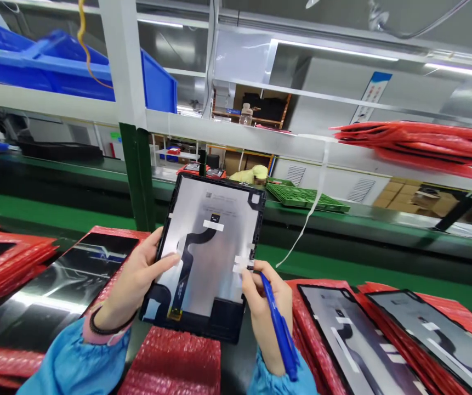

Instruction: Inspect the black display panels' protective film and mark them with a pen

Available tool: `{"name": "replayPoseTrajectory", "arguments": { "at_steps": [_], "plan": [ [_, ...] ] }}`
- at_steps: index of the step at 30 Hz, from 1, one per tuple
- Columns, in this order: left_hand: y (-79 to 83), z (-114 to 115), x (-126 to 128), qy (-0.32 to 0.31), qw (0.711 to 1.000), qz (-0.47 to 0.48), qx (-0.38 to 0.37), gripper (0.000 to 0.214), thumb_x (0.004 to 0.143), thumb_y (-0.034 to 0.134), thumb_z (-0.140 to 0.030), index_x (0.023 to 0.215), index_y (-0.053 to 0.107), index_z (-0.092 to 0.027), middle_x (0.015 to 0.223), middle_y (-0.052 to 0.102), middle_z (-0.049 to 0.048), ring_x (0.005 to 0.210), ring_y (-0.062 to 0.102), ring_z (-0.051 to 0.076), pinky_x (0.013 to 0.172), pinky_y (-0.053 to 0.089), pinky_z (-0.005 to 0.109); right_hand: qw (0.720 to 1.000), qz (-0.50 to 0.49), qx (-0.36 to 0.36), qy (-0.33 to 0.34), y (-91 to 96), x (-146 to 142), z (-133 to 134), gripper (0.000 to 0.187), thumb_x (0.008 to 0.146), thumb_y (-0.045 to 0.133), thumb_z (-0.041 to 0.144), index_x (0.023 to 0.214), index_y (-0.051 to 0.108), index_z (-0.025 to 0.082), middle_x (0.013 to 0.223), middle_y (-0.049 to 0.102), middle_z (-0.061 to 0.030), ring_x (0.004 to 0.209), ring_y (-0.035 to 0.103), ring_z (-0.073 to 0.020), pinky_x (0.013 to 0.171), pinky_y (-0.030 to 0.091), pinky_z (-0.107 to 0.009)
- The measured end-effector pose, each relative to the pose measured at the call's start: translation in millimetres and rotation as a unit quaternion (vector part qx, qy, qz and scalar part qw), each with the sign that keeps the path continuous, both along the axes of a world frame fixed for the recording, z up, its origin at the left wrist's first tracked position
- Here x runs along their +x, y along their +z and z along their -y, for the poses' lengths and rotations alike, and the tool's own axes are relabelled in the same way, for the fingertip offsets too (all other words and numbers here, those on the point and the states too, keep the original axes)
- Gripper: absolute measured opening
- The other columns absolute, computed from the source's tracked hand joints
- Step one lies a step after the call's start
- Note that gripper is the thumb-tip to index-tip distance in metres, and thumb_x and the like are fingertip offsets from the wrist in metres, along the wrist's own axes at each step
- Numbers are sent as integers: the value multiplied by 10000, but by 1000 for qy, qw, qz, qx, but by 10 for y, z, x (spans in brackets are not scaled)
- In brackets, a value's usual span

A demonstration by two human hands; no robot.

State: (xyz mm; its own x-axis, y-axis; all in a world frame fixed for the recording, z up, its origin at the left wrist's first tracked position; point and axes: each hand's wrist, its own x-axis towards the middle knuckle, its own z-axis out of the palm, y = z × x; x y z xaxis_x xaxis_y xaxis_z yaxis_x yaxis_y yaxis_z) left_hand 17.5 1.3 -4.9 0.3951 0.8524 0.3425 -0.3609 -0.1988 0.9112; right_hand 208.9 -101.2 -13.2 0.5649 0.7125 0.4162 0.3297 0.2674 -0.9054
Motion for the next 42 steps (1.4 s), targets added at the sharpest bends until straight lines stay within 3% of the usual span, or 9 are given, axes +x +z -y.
{"name": "replayPoseTrajectory", "arguments": {
  "at_steps": [6,10,15,18,24,31,36,39,42],
  "plan": [
    [-32,-110,50,3,1000,-4,22,413,764,716,-284,1156,605,-222,703,641,-29,579,542,118,555,436,207,999,2,-9,-32,-89,59,-171,274,777,714,456,768,643,191,574,585,35,524,481,-117,506,405,-232],
    [-69,-156,77,32,997,-34,59,271,761,696,-234,1028,664,-209,637,619,-37,562,543,124,559,442,217,997,-74,-17,-6,-123,146,-209,414,765,731,467,1089,678,215,953,737,-53,850,680,-233,768,529,-310],
    [-84,-167,84,96,957,-149,228,180,805,619,-153,903,759,-208,760,747,22,669,685,191,675,537,283,968,-210,84,111,-49,205,-173,579,775,725,484,1303,564,310,1384,562,-102,1224,565,-310,965,491,-479],
    [-114,-211,71,22,913,-188,362,373,829,565,-90,1141,711,-231,1099,743,43,1070,678,248,973,506,361,927,-289,40,234,-25,210,-145,685,716,572,774,1167,667,267,1271,635,-155,1144,616,-355,837,539,-565],
    [-231,-315,111,40,809,-205,550,519,859,458,12,1267,618,-266,1269,653,40,1265,547,230,1090,434,419,945,-286,15,159,-17,112,-112,510,517,770,715,676,704,235,766,751,-81,990,685,-328,785,562,-483],
    [-145,17,184,1,745,-89,661,318,845,634,-105,1160,632,-150,1115,733,115,1163,627,260,1015,519,443,910,-321,123,232,-174,-36,-147,451,676,814,397,1088,646,327,925,752,-5,900,709,-235,837,567,-404],
    [-147,136,173,38,829,-88,551,201,876,556,-56,999,653,-182,985,766,74,961,720,201,865,587,286,922,-281,134,231,-260,-23,-117,640,667,820,405,1250,562,348,1051,733,-39,952,701,-258,860,558,-422],
    [-164,85,164,148,916,-100,359,102,897,572,-136,874,640,-210,797,742,9,713,714,123,683,575,194,928,-264,129,228,-304,49,-80,658,669,810,424,1272,564,328,1092,727,-59,1046,673,-301,918,530,-477],
    [-126,-26,149,80,983,-88,142,145,924,544,-298,814,570,-208,589,650,-26,454,600,97,433,490,174,929,-263,155,210,-317,98,-22,661,651,803,478,1261,595,331,1084,736,-61,1088,654,-325,957,506,-512]
  ]
}}
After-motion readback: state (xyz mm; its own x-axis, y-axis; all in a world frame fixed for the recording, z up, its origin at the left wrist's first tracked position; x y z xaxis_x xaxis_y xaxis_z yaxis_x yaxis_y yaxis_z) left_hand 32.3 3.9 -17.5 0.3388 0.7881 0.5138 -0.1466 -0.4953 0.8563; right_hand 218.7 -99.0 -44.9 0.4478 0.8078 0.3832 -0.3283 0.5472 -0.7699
